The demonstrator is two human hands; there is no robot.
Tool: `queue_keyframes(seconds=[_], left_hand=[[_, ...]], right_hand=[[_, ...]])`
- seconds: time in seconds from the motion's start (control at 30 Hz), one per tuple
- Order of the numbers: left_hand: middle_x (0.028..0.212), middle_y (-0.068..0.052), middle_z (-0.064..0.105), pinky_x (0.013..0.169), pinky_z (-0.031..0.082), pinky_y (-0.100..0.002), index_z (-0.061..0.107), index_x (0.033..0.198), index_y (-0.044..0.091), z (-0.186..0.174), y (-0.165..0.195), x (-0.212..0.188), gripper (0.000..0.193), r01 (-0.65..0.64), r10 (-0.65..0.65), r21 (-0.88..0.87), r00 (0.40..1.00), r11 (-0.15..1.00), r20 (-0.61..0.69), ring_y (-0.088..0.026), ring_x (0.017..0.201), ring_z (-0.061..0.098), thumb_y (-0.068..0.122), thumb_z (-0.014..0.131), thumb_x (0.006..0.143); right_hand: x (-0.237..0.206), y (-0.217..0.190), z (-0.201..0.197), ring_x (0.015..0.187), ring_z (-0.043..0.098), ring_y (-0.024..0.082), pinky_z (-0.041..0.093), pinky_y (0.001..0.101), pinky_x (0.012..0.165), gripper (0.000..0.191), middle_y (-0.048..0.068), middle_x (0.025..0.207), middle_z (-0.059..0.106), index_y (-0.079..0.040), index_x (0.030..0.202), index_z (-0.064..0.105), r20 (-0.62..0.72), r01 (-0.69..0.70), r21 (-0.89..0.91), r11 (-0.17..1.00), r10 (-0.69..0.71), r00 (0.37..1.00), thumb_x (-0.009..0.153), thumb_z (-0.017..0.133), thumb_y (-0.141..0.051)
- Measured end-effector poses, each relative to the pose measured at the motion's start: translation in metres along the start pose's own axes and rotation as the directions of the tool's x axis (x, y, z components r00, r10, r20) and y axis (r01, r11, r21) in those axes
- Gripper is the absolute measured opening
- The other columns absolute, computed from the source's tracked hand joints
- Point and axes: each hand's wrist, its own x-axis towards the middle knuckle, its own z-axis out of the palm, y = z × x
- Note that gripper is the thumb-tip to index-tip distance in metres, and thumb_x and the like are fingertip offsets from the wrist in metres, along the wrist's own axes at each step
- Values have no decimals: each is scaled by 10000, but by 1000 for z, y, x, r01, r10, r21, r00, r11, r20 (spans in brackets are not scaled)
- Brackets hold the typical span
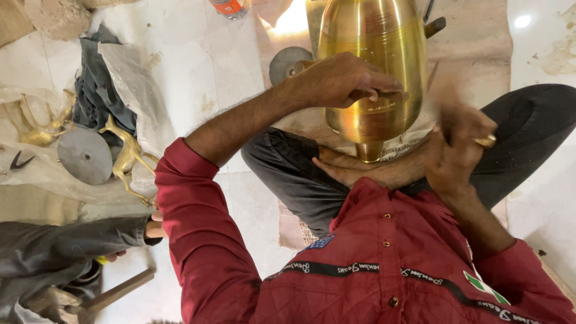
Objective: The person sits cross-legged on the floor with a brass vessel held in their lap and decorates its surface by hand. They hold a small punch against the brass with one hand and strike it with a wooden mallet held in the other, working around the vessel's body and repositioning the punch repeatedly.
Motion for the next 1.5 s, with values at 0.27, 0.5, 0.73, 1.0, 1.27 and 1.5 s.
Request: queue_keyframes(seconds=[0.27,0.5,0.73,1.0,1.27,1.5], left_hand=[[1099,-97,780,655,641,-318,656,1380,117,5,-4,1,402,-10,12,-86,1000,996,20,-189,846,788,-18,649,1001],[1012,-39,784,719,642,-350,694,1305,152,4,-6,1,277,59,-54,-37,990,998,129,-174,847,785,118,714,1031],[1114,-61,781,673,633,-343,707,1309,128,4,-4,-2,359,-5,8,-71,999,997,39,-195,851,787,65,667,958],[1075,-24,798,745,634,-369,742,1170,164,1,-4,0,183,60,-55,-23,982,998,178,-199,894,787,174,701,992],[1116,-68,778,693,621,-373,694,1320,110,0,1,5,348,20,-7,-119,995,993,104,-193,885,779,138,683,973],[1076,-16,797,757,630,-355,737,1173,168,-1,-1,5,145,79,-67,-41,969,996,237,-163,907,779,204,703,1037]], right_hand=[[-11,7,-1,1165,493,345,393,534,981,691,242,1273,561,-66,1640,350,214,50,-205,978,-5,977,1020,648,-16],[-34,27,7,1023,597,268,485,386,916,631,234,1346,638,-44,1681,332,182,-192,2,981,189,965,1107,589,-95],[-29,16,0,1112,615,356,465,487,1010,656,254,1295,624,-67,1629,376,224,-13,-268,963,76,972,1014,603,-86],[-45,21,4,1129,566,261,497,410,856,575,205,1251,607,-41,1632,393,224,-260,53,964,243,944,1092,572,-122],[-27,2,3,1197,476,314,447,537,929,642,234,1295,559,-41,1627,385,188,-69,-257,964,120,975,1025,607,-19],[-31,8,1,1133,549,337,508,491,903,695,232,1328,542,-140,1661,328,206,-109,-105,988,129,970,1040,617,-25]])
